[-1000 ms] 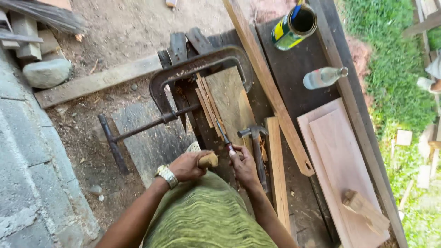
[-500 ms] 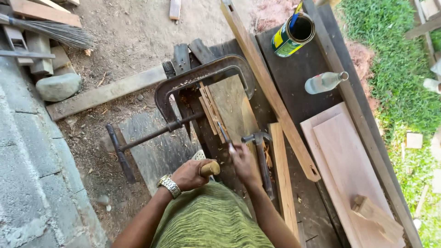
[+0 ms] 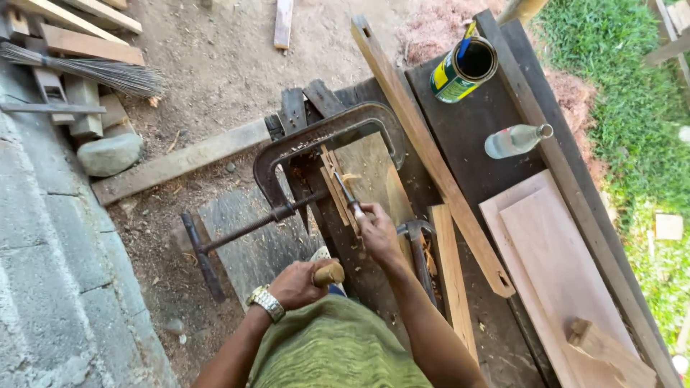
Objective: The person hammers nails into small wooden pieces held in a bench vise at an outdoor workbench, repositioning the wood and nails between strikes. They occasionally set the hammer down, pick up a chisel and mallet to work the wood, then resume hammering with the claw hammer.
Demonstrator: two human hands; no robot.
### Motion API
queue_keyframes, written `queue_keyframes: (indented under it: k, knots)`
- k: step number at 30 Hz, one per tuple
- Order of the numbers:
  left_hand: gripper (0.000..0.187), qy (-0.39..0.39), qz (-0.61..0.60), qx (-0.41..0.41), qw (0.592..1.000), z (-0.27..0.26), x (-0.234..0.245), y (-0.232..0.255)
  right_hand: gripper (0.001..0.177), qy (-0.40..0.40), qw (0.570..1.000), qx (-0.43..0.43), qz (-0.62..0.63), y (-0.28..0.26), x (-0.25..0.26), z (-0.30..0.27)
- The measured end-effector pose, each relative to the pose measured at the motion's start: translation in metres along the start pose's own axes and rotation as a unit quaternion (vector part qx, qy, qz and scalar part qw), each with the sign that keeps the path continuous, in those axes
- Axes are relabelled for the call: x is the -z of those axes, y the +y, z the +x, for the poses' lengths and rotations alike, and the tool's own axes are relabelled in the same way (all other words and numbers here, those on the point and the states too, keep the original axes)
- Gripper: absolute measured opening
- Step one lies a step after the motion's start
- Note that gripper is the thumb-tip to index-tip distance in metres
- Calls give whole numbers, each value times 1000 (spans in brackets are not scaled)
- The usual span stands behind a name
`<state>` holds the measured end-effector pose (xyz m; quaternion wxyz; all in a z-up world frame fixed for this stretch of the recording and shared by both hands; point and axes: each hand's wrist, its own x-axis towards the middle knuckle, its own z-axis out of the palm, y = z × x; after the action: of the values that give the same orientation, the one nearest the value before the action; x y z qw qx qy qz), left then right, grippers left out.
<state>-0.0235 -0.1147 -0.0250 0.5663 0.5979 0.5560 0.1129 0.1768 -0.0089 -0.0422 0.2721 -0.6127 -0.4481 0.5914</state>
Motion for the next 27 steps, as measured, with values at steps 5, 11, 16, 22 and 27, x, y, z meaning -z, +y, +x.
queue_keyframes:
  k: [5, 11, 16, 22, 27]
  knots:
    - [53, 17, -16, -9, 1000, -2, 12, 4, 28, 3, 997, -75, -12, 19, 8, -11]
    - [56, 19, 1, 4, 1000, -7, 21, 14, 28, 34, 993, -37, -106, -25, -14, 5]
    - [52, 24, -1, 5, 1000, -3, 17, 4, 25, 31, 996, -16, -76, 0, -11, 18]
    - [53, 12, -21, 10, 1000, -3, 13, 4, 29, 47, 993, 101, 30, -33, -3, 8]
    - [46, 9, -27, -21, 999, 5, 10, -5, 35, 6, 996, 48, 82, -22, 24, -37]
